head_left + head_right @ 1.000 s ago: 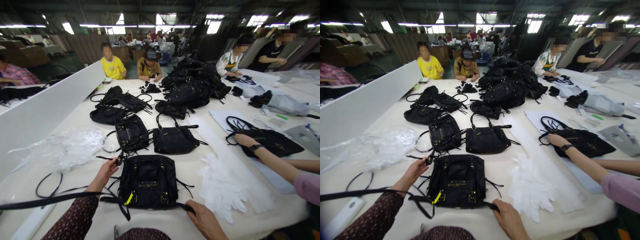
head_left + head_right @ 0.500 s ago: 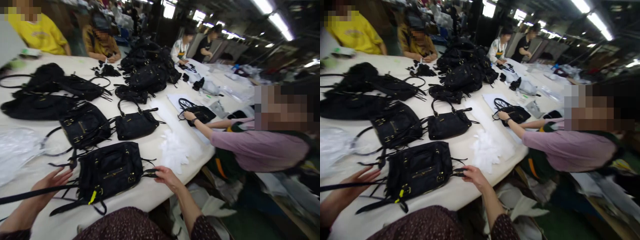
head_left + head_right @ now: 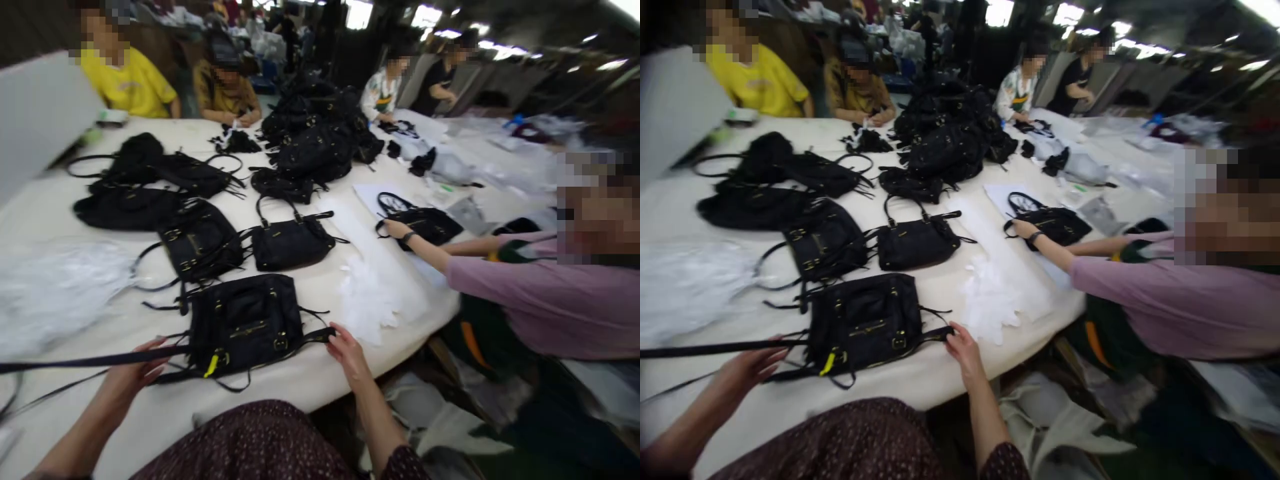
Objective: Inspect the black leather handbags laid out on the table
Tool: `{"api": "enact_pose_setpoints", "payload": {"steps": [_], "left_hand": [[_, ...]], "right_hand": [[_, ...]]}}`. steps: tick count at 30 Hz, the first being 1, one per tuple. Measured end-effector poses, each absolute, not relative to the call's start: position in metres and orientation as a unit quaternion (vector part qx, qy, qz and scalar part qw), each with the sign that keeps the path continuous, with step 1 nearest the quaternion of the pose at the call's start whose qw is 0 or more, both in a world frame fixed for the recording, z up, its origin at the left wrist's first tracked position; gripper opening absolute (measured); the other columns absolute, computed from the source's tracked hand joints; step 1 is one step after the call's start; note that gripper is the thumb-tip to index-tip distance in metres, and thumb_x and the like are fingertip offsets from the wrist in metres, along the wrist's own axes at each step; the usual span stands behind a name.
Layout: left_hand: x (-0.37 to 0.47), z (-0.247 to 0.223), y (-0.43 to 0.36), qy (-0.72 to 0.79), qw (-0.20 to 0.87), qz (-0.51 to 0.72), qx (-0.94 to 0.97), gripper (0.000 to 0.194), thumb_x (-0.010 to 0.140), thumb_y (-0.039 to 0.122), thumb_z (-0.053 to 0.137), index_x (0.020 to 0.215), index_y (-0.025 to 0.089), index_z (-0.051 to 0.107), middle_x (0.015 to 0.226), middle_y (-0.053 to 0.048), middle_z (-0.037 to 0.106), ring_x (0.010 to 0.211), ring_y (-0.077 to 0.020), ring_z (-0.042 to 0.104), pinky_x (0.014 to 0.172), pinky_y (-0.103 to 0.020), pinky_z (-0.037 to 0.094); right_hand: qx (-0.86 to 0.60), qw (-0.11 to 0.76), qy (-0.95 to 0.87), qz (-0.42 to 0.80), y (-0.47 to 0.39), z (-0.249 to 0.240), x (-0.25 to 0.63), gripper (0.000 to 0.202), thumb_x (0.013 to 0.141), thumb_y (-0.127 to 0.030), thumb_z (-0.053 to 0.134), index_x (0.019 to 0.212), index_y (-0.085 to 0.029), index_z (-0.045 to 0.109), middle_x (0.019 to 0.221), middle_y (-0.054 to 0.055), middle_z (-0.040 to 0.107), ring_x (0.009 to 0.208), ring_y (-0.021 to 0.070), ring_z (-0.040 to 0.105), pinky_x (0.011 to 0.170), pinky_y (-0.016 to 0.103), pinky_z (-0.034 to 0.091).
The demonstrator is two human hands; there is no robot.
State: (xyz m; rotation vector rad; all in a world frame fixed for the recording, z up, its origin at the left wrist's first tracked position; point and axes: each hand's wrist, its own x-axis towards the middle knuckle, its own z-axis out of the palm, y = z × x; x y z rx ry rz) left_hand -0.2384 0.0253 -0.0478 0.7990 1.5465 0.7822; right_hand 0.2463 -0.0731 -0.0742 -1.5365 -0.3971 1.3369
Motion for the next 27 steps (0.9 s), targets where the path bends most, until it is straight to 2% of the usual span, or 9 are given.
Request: {"api": "enact_pose_setpoints", "payload": {"steps": [3,5,8,11,16,19,22,27], "left_hand": [[-0.234,-0.029,0.015,0.696,0.561,0.332,0.301,0.063,0.062,0.052,0.075,0.114,0.02,0.063,0.115,-0.016,0.071,0.104,-0.0293,0.067,0.075,-0.034,0.057],[-0.238,-0.025,0.006,0.718,0.541,0.332,0.286,0.058,0.067,0.052,0.07,0.115,0.02,0.063,0.115,-0.016,0.071,0.103,-0.0283,0.068,0.074,-0.033,0.056],[-0.247,-0.03,-0.012,0.74,0.522,0.331,0.265,0.052,0.069,0.05,0.069,0.112,0.021,0.064,0.112,-0.014,0.072,0.102,-0.0273,0.069,0.076,-0.034,0.056],[-0.254,-0.038,-0.029,0.744,0.521,0.331,0.255,0.048,0.07,0.046,0.069,0.112,0.023,0.064,0.109,-0.012,0.074,0.102,-0.0269,0.068,0.079,-0.036,0.055],[-0.261,-0.043,-0.041,0.758,0.505,0.294,0.289,0.044,0.07,0.042,0.065,0.11,0.024,0.065,0.111,-0.011,0.072,0.104,-0.0289,0.067,0.086,-0.043,0.054],[-0.26,-0.053,-0.042,0.755,0.41,0.255,0.443,0.033,0.065,0.036,0.067,0.097,0.026,0.069,0.108,-0.008,0.072,0.115,-0.0329,0.059,0.103,-0.049,0.044],[-0.256,-0.073,-0.042,0.703,0.317,0.217,0.598,0.027,0.062,0.026,0.065,0.088,0.03,0.071,0.11,-0.005,0.071,0.125,-0.0326,0.052,0.114,-0.046,0.031],[-0.251,-0.099,-0.034,0.672,0.257,0.161,0.676,0.025,0.065,0.028,0.059,0.086,0.033,0.072,0.119,-0.007,0.069,0.118,-0.0388,0.057,0.103,-0.055,0.042]], "right_hand": [[-0.615,0.514,-0.131,0.584,-0.064,-0.089,0.236,0.064,0.06,-0.028,0.083,0.12,-0.022,0.06,0.099,0.002,0.07,0.084,0.0148,0.065,0.076,0.027,0.054],[-0.607,0.518,-0.121,0.591,-0.061,-0.093,0.231,0.061,0.055,-0.026,0.086,0.113,-0.021,0.065,0.099,0.003,0.071,0.083,0.0156,0.065,0.075,0.027,0.055],[-0.606,0.524,-0.114,0.588,-0.061,-0.09,0.225,0.046,0.055,-0.027,0.086,0.097,-0.017,0.069,0.092,0.002,0.072,0.08,0.015,0.066,0.075,0.027,0.056],[-0.599,0.531,-0.095,0.592,-0.057,-0.085,0.218,0.039,0.058,-0.029,0.085,0.092,-0.017,0.069,0.091,0.003,0.073,0.081,0.015,0.067,0.075,0.025,0.057],[-0.595,0.569,-0.037,0.566,-0.041,-0.08,0.206,0.039,0.055,-0.027,0.087,0.087,-0.02,0.066,0.076,-0.002,0.073,0.061,0.0091,0.065,0.057,0.017,0.054],[-0.589,0.589,-0.022,0.553,-0.034,-0.079,0.201,0.041,0.053,-0.027,0.087,0.087,-0.021,0.064,0.072,-0.003,0.071,0.056,0.0085,0.063,0.052,0.017,0.053],[-0.593,0.596,-0.035,0.54,-0.033,-0.076,0.2,0.042,0.053,-0.028,0.087,0.086,-0.02,0.063,0.072,-0.001,0.071,0.055,0.0108,0.063,0.049,0.02,0.054],[-0.589,0.614,-0.069,0.521,-0.037,-0.073,0.205,0.042,0.056,-0.037,0.085,0.086,-0.019,0.063,0.069,0.0,0.07,0.054,0.0128,0.063,0.048,0.022,0.053]]}}
